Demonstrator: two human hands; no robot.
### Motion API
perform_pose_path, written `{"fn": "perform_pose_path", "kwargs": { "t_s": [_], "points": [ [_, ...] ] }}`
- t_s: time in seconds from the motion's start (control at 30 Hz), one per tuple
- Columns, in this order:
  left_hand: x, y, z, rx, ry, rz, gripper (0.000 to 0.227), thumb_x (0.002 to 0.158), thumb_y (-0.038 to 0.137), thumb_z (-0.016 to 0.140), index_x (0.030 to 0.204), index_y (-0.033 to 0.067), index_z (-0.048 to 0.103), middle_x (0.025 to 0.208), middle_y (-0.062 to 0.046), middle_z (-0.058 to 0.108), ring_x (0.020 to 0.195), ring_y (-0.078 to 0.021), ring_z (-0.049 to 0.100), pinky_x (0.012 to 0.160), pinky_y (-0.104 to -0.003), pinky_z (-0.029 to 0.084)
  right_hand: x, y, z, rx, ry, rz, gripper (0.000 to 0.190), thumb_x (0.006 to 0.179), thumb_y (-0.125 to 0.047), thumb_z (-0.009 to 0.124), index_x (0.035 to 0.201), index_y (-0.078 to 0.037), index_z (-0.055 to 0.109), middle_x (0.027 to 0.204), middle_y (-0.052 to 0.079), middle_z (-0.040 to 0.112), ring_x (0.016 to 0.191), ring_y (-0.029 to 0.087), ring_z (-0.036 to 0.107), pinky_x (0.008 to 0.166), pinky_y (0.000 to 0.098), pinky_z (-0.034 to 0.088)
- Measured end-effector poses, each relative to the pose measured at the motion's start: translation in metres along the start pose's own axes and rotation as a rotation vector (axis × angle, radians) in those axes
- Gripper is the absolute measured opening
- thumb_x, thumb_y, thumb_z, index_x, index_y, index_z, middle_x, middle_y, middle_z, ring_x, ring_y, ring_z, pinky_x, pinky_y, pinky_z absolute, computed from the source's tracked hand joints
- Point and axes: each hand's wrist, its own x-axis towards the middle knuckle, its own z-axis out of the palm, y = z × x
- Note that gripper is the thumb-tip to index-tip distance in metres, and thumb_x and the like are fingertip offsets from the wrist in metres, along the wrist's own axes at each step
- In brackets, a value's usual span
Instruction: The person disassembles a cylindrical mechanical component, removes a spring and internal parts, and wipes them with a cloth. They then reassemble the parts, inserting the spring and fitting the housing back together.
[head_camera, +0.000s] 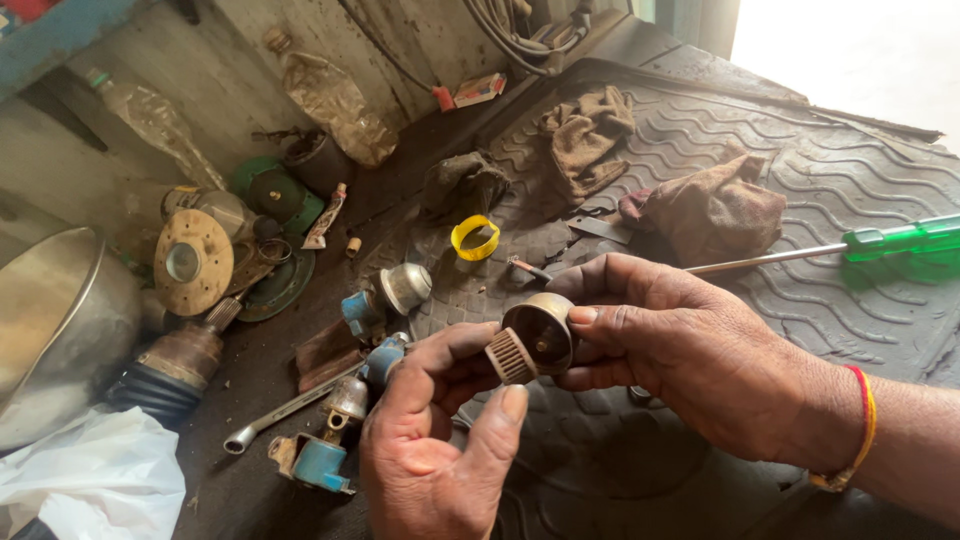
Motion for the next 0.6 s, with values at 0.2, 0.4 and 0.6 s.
{"fn": "perform_pose_path", "kwargs": {
  "t_s": [0.2, 0.4, 0.6],
  "points": [
    [-0.0006, 0.0025, 0.0023, 0.16, -0.009, 0.114, 0.038, 0.081, 0.007, 0.078, 0.117, 0.0009, 0.069, 0.119, -0.013, 0.072, 0.108, -0.0217, 0.077, 0.096, -0.038, 0.061, -0.0009, 0.0012, -0.0002, -0.08, 0.002, -0.052, 0.04, 0.102, -0.02, 0.064, 0.135, 0.001, 0.059, 0.119, 0.012, 0.072, 0.105, 0.02, 0.072, 0.091, 0.0371, 0.06],
    [-0.0007, -0.0011, 0.004, 0.206, -0.002, 0.138, 0.04, 0.078, 0.006, 0.082, 0.116, 0.0029, 0.07, 0.119, -0.012, 0.071, 0.108, -0.0213, 0.077, 0.093, -0.037, 0.061, -0.0021, 0.0022, -0.0005, -0.135, -0.005, -0.077, 0.043, 0.101, -0.023, 0.068, 0.135, 0.002, 0.059, 0.118, 0.011, 0.07, 0.104, 0.019, 0.07, 0.092, 0.0374, 0.06],
    [0.0001, -0.002, 0.0063, 0.268, 0.036, 0.157, 0.042, 0.075, 0.006, 0.084, 0.114, 0.0037, 0.071, 0.117, -0.011, 0.071, 0.106, -0.0203, 0.075, 0.091, -0.035, 0.06, -0.0025, 0.0025, -0.0004, -0.162, -0.039, -0.128, 0.044, 0.101, -0.026, 0.067, 0.134, 0.001, 0.058, 0.117, 0.011, 0.069, 0.106, 0.018, 0.07, 0.092, 0.0372, 0.06]
  ]
}}
